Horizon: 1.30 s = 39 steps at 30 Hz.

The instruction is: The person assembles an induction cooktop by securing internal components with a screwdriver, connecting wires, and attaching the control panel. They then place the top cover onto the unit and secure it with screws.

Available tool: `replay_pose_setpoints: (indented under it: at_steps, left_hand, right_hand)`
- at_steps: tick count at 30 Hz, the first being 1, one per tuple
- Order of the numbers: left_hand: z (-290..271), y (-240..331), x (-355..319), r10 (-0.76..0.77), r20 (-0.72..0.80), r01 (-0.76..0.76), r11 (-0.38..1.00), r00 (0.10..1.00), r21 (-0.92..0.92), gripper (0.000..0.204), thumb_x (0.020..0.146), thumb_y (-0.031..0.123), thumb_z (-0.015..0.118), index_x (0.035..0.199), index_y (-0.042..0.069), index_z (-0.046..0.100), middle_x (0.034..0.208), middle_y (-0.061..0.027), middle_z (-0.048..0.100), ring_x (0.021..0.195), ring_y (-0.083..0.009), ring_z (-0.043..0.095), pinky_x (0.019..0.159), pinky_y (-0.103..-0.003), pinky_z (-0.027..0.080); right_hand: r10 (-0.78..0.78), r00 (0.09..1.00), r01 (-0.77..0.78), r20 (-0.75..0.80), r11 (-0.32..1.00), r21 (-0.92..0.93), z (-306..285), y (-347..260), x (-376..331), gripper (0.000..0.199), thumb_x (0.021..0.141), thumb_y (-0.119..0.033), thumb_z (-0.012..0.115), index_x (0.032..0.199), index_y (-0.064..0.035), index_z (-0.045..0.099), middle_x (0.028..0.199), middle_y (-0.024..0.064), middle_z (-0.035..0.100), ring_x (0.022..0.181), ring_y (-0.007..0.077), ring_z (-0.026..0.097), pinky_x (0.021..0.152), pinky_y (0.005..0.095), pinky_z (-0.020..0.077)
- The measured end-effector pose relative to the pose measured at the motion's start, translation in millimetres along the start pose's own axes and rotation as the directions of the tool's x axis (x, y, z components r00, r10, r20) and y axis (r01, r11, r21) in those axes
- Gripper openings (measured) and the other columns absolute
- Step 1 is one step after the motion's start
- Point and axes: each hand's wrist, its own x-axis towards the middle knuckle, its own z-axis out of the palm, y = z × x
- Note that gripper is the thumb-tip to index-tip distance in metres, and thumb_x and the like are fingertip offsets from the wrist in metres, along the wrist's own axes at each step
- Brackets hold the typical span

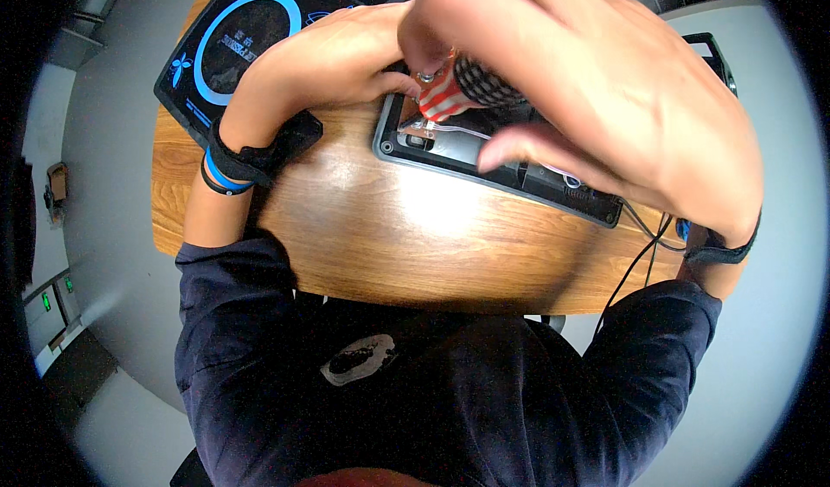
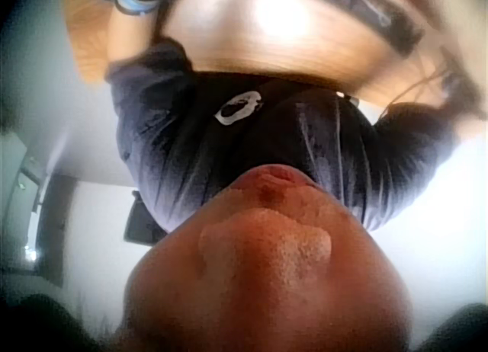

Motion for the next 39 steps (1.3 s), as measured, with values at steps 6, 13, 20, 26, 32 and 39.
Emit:
replay_pose_setpoints:
  at_steps: [6,13,20,26,32,39]
  left_hand:
    - [3,-1,1,0.005,-0.022,-0.005,1.0,1.0,0.014,0.032,0.09,0.012,0.088,0.116,0.009,0.07,0.121,-0.0079,0.068,0.114,-0.0352,0.074,0.095,-0.049,0.06]
    - [-3,9,-2,-0.06,-0.005,0.06,0.997,0.998,0.045,0.029,0.089,0.012,0.089,0.111,0.01,0.07,0.12,-0.0084,0.068,0.115,-0.0343,0.073,0.096,-0.048,0.059]
    - [0,3,-1,0.006,-0.042,-0.006,1.0,0.999,0.0,0.03,0.09,0.011,0.088,0.113,0.009,0.069,0.124,-0.008,0.068,0.113,-0.0355,0.075,0.095,-0.048,0.061]
    - [-8,4,5,-0.05,0.116,0.05,0.999,0.992,0.004,0.052,0.091,0.014,0.083,0.141,0.009,0.069,0.142,-0.0178,0.07,0.133,-0.0406,0.067,0.113,-0.049,0.056]
    - [-12,15,1,-0.169,0.114,0.173,0.985,0.979,-0.023,0.031,0.089,0.01,0.088,0.115,0.011,0.07,0.122,-0.0077,0.068,0.114,-0.0349,0.075,0.095,-0.048,0.06]
    - [-8,7,1,-0.023,0.046,0.023,1.0,0.999,0.002,0.032,0.086,0.012,0.091,0.109,0.01,0.069,0.119,-0.0076,0.068,0.116,-0.0335,0.074,0.096,-0.048,0.06]
  right_hand:
    - [0.132,0.989,-0.134,0.067,0.99,0.03,3,-8,-2,0.03,0.093,-0.021,0.082,0.111,-0.0002,0.071,0.134,0.017,0.065,0.114,0.0326,0.077,0.091,0.0414,0.0686]
    - [0.098,0.995,-0.09,-0.028,0.972,0.218,14,-9,1,0.039,0.094,-0.031,0.079,0.116,0.001,0.072,0.136,0.0185,0.069,0.114,0.033,0.079,0.088,0.0396,0.0714]
    - [-0.022,1.0,0.021,-0.014,0.999,-0.046,5,-6,3,0.038,0.097,-0.029,0.078,0.121,-0.0012,0.071,0.133,0.0131,0.069,0.098,0.0263,0.08,0.076,0.0367,0.0712]
    - [0.206,0.97,-0.194,0.127,0.976,-0.098,0,-8,-3,0.051,0.095,-0.044,0.079,0.127,-0.0063,0.068,0.125,0.0071,0.07,0.087,0.0262,0.08,0.069,0.0397,0.0652]
    - [0.01,0.999,-0.009,0.031,1.0,-0.028,4,-7,13,0.037,0.09,-0.032,0.085,0.112,-0.0057,0.073,0.113,0.0094,0.071,0.091,0.0302,0.08,0.074,0.0418,0.0663]
    - [0.196,0.98,-0.194,-0.038,0.98,0.046,7,-24,14,0.038,0.091,-0.033,0.085,0.112,-0.0044,0.073,0.114,0.0117,0.072,0.09,0.0305,0.081,0.078,0.0415,0.069]
